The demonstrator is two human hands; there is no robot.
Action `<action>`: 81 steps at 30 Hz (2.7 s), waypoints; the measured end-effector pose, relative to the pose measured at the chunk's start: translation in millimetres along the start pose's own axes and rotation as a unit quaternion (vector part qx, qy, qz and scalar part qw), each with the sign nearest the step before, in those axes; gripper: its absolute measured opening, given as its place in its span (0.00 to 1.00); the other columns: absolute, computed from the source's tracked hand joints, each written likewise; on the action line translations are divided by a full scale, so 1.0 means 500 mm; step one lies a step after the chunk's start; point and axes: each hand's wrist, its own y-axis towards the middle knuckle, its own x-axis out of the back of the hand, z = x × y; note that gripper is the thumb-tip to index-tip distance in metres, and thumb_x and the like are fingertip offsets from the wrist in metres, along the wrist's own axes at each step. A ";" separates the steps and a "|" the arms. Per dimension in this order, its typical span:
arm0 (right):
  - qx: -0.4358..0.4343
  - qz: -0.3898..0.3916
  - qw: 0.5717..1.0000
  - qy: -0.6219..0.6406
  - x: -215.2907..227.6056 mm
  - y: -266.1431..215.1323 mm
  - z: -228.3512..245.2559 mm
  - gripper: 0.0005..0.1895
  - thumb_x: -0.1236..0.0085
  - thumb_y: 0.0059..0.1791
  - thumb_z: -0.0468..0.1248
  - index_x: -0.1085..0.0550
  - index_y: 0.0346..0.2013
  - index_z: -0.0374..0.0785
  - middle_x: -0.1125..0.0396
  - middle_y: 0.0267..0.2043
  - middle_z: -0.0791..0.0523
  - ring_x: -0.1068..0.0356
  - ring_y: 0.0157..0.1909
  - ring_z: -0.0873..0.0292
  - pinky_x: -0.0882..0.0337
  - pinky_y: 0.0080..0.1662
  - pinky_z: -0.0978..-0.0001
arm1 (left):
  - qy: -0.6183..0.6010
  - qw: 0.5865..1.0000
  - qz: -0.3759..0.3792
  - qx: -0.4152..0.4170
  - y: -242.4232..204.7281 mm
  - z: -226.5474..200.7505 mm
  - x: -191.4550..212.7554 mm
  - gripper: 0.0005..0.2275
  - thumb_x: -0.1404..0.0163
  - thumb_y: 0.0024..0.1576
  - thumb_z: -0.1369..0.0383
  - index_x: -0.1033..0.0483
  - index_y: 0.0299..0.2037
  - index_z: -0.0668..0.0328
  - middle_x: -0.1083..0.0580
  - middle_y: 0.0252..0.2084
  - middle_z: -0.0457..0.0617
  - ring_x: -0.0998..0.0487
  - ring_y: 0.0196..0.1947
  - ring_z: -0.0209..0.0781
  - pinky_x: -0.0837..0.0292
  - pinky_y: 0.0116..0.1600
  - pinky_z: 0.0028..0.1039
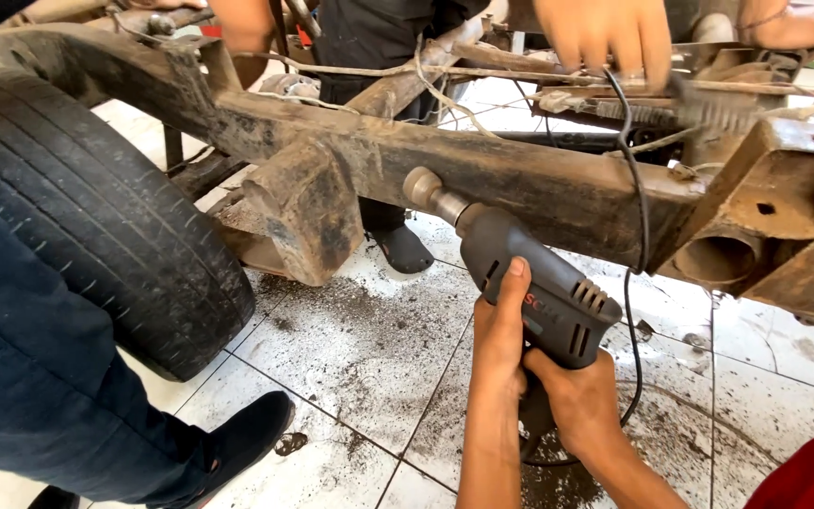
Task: Using a power drill to work on a metal vehicle frame.
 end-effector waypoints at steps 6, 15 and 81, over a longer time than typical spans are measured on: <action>-0.017 0.026 0.999 -0.020 -0.049 0.021 0.045 0.10 0.40 0.41 0.32 0.21 0.33 0.27 0.26 0.25 0.52 0.29 0.24 0.57 0.29 0.29 0.64 | 0.046 0.999 -0.005 -0.025 0.042 -0.037 0.018 0.33 0.45 0.52 0.44 0.25 0.56 0.68 0.22 0.49 0.57 0.20 0.50 0.44 0.24 0.55 0.33; -0.020 0.056 0.994 0.090 -0.143 0.016 0.061 0.08 0.40 0.42 0.30 0.24 0.31 0.24 0.29 0.26 0.51 0.32 0.24 0.58 0.33 0.29 0.63 | 0.005 0.999 -0.043 -0.026 0.053 -0.115 0.064 0.36 0.43 0.48 0.44 0.27 0.58 0.69 0.23 0.52 0.56 0.22 0.52 0.48 0.25 0.56 0.38; 0.089 0.005 0.995 -0.052 -0.048 -0.001 0.182 0.10 0.42 0.43 0.34 0.22 0.30 0.26 0.27 0.22 0.50 0.29 0.22 0.58 0.31 0.28 0.64 | -0.020 0.995 0.090 0.032 0.070 -0.110 -0.052 0.42 0.46 0.47 0.37 0.29 0.62 0.67 0.25 0.57 0.55 0.23 0.55 0.45 0.29 0.59 0.33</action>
